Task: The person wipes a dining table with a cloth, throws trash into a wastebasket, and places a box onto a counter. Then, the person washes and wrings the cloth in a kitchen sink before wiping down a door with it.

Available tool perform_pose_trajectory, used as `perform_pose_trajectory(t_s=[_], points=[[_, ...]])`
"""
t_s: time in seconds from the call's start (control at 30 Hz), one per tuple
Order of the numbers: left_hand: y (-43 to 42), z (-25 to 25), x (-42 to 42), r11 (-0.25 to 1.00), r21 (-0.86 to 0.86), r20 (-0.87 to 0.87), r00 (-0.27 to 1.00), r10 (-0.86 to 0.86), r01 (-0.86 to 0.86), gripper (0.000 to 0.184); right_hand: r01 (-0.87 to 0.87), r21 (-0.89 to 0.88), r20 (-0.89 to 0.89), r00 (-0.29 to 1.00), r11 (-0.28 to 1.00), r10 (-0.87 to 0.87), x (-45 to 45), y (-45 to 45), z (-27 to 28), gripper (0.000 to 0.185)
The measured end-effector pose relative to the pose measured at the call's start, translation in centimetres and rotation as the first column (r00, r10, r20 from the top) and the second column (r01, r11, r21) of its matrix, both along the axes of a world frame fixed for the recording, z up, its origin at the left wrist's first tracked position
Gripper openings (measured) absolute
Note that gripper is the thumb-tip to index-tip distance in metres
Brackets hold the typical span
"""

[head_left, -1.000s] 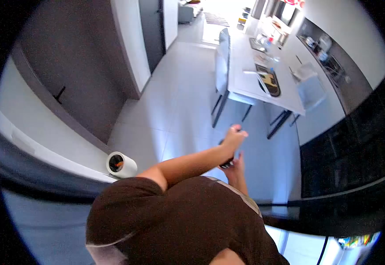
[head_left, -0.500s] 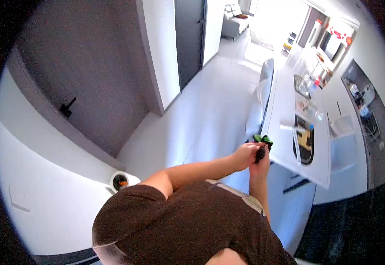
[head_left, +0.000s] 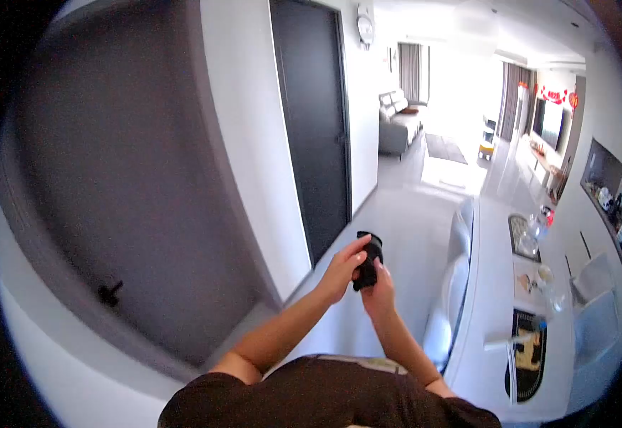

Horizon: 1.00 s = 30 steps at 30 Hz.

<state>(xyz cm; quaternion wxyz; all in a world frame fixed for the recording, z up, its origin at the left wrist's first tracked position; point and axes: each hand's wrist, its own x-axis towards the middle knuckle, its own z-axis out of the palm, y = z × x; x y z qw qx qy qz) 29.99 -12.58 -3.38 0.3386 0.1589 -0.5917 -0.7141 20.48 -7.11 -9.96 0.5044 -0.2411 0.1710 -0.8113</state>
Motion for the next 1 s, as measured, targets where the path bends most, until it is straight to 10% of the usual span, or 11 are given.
perform_pose_trajectory(t_s=[0.33,0.43,0.9,1.0], points=[[-18.3,3.0,-9.3,0.858,-0.506,0.086,0.995,-0.050,0.087,0.043,0.337,0.061,-0.171,0.931,0.939,-0.323,-9.0,-18.4,1.5,0.037],[-23.7,2.3,-12.9,0.826,-0.528,0.329,0.944,-0.016,0.198,0.041,0.270,-0.005,-0.223,0.938,0.963,-0.264,-12.8,-24.0,-0.2,0.036],[-45.0,3.0,-25.7,0.767,-0.570,0.197,0.858,0.475,-0.295,0.050,-0.096,0.025,-0.135,0.986,0.995,0.099,-27.2,-50.5,4.0,0.034],[-48.4,3.9,-24.0,0.725,-0.632,0.283,0.790,0.545,-0.274,0.046,-0.093,-0.089,-0.332,0.942,0.992,0.058,-25.5,-56.0,3.2,0.027]])
